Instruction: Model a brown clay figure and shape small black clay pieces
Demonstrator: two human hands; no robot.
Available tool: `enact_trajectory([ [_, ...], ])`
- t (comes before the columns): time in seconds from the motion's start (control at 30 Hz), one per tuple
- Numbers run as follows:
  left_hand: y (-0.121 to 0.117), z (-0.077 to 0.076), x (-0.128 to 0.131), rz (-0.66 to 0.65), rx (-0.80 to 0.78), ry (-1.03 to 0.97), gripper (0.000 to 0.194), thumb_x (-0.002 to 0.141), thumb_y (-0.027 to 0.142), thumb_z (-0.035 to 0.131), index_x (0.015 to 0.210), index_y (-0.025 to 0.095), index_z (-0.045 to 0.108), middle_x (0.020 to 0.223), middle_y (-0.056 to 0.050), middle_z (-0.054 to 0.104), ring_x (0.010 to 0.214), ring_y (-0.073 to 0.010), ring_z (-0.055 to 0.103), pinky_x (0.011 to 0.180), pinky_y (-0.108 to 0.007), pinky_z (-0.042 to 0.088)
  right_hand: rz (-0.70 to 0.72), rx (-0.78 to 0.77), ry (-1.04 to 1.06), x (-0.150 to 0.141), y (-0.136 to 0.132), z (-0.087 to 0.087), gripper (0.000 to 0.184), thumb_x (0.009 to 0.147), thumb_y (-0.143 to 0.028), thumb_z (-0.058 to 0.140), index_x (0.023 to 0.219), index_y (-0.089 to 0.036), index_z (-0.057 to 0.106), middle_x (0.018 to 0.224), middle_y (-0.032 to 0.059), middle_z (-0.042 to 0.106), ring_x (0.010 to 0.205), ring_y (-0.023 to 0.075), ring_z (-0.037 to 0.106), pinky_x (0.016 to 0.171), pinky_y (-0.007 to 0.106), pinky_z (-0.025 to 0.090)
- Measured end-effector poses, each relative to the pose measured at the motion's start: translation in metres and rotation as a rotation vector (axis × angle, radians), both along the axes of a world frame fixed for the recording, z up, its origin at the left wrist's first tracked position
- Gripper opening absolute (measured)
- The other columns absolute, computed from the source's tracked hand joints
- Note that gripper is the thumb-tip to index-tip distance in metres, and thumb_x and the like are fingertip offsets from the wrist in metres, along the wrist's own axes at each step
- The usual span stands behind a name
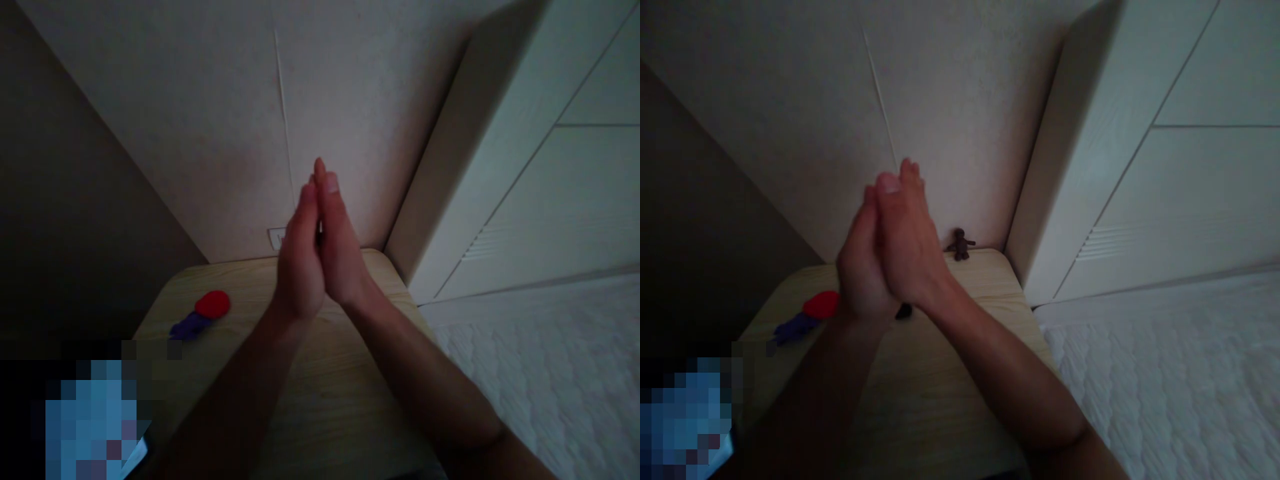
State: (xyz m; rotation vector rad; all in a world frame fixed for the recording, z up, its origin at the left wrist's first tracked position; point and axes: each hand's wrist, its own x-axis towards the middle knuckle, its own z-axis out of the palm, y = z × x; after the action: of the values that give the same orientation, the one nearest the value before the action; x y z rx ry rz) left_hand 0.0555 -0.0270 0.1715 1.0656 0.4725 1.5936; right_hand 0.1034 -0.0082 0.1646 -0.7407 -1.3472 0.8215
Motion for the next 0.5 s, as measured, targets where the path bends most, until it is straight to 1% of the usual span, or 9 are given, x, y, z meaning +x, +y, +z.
enact_trajectory([
  [0.07, -0.005, -0.009, 0.012, -0.036, 0.075, 0.054, 0.036, 0.107, 0.047, 0.044, 0.12, 0.03, 0.073, 0.151, 0.002, 0.064, 0.162, -0.0214, 0.029, 0.134, -0.033, 0.025, -0.016, 0.031, -0.009, 0.012, 0.016, 0.0, 0.09, 0.1, -0.077, 0.033, 0.162, -0.012, 0.035, 0.177, 0.0096, 0.022, 0.167, 0.0164, 0.009, 0.137, 0.039, 0.004],
  [0.1, -0.007, -0.012, 0.016, -0.068, 0.102, 0.071, 0.039, 0.108, 0.048, 0.043, 0.123, 0.029, 0.073, 0.154, 0.002, 0.061, 0.163, -0.0217, 0.027, 0.134, -0.032, 0.024, -0.04, 0.042, -0.006, 0.018, 0.021, 0.001, 0.093, 0.099, -0.079, 0.029, 0.163, -0.012, 0.033, 0.178, 0.0089, 0.018, 0.167, 0.0151, 0.006, 0.137, 0.04, 0.002],
  [0.13, -0.008, -0.013, 0.019, -0.096, 0.122, 0.077, 0.041, 0.108, 0.048, 0.041, 0.126, 0.029, 0.073, 0.157, 0.002, 0.059, 0.163, -0.0219, 0.025, 0.134, -0.032, 0.023, -0.057, 0.054, -0.022, 0.023, 0.024, 0.002, 0.092, 0.098, -0.08, 0.028, 0.163, -0.015, 0.033, 0.179, 0.0068, 0.017, 0.167, 0.014, 0.004, 0.137, 0.04, 0.0],
  [0.2, -0.01, -0.011, 0.02, -0.129, 0.137, 0.064, 0.043, 0.109, 0.045, 0.038, 0.13, 0.029, 0.072, 0.158, 0.003, 0.058, 0.164, -0.0215, 0.021, 0.134, -0.034, 0.023, -0.084, 0.098, -0.064, 0.027, 0.024, 0.002, 0.085, 0.101, -0.077, 0.028, 0.16, -0.018, 0.039, 0.178, 0.0044, 0.022, 0.167, 0.0132, 0.004, 0.137, 0.04, -0.002],
  [0.27, -0.008, -0.006, 0.015, -0.115, 0.118, 0.014, 0.044, 0.111, 0.04, 0.033, 0.134, 0.029, 0.069, 0.155, 0.004, 0.06, 0.164, -0.0207, 0.021, 0.134, -0.037, 0.023, -0.078, 0.135, -0.116, 0.022, 0.016, 0.003, 0.077, 0.104, -0.07, 0.03, 0.157, -0.018, 0.046, 0.175, 0.0044, 0.03, 0.167, 0.0148, 0.007, 0.137, 0.04, -0.002],
  [0.33, -0.004, 0.001, 0.004, -0.079, 0.069, -0.043, 0.047, 0.111, 0.038, 0.027, 0.137, 0.028, 0.065, 0.151, 0.003, 0.063, 0.163, -0.0211, 0.025, 0.134, -0.041, 0.025, -0.045, 0.148, -0.172, 0.012, 0.001, 0.003, 0.076, 0.105, -0.068, 0.032, 0.157, -0.015, 0.047, 0.175, 0.0071, 0.032, 0.167, 0.0184, 0.009, 0.138, 0.039, 0.0],
  [0.4, 0.0, 0.009, -0.011, -0.043, -0.024, -0.054, 0.05, 0.109, 0.047, 0.028, 0.14, 0.028, 0.063, 0.151, 0.0, 0.064, 0.163, -0.0236, 0.027, 0.133, -0.042, 0.028, 0.021, 0.147, -0.19, 0.0, -0.017, 0.003, 0.076, 0.104, -0.07, 0.032, 0.16, -0.021, 0.045, 0.176, 0.0034, 0.029, 0.167, 0.0212, 0.007, 0.138, 0.042, 0.005],
  [0.43, 0.002, 0.012, -0.018, -0.01, -0.075, -0.033, 0.05, 0.107, 0.052, 0.032, 0.14, 0.03, 0.062, 0.152, 0.001, 0.064, 0.163, -0.0245, 0.026, 0.133, -0.042, 0.029, 0.051, 0.132, -0.197, -0.006, -0.026, 0.003, 0.073, 0.104, -0.071, 0.032, 0.161, -0.027, 0.044, 0.175, -0.0004, 0.03, 0.167, 0.0224, 0.009, 0.138, 0.046, 0.006],
  [0.5, 0.005, 0.019, -0.029, 0.089, -0.128, 0.011, 0.053, 0.104, 0.059, 0.034, 0.14, 0.033, 0.062, 0.152, 0.001, 0.063, 0.163, -0.0239, 0.027, 0.133, -0.037, 0.027, 0.114, 0.107, -0.217, -0.013, -0.04, 0.004, 0.071, 0.103, -0.072, 0.034, 0.162, -0.032, 0.042, 0.174, -0.0036, 0.033, 0.167, 0.0252, 0.012, 0.137, 0.05, 0.009],
])
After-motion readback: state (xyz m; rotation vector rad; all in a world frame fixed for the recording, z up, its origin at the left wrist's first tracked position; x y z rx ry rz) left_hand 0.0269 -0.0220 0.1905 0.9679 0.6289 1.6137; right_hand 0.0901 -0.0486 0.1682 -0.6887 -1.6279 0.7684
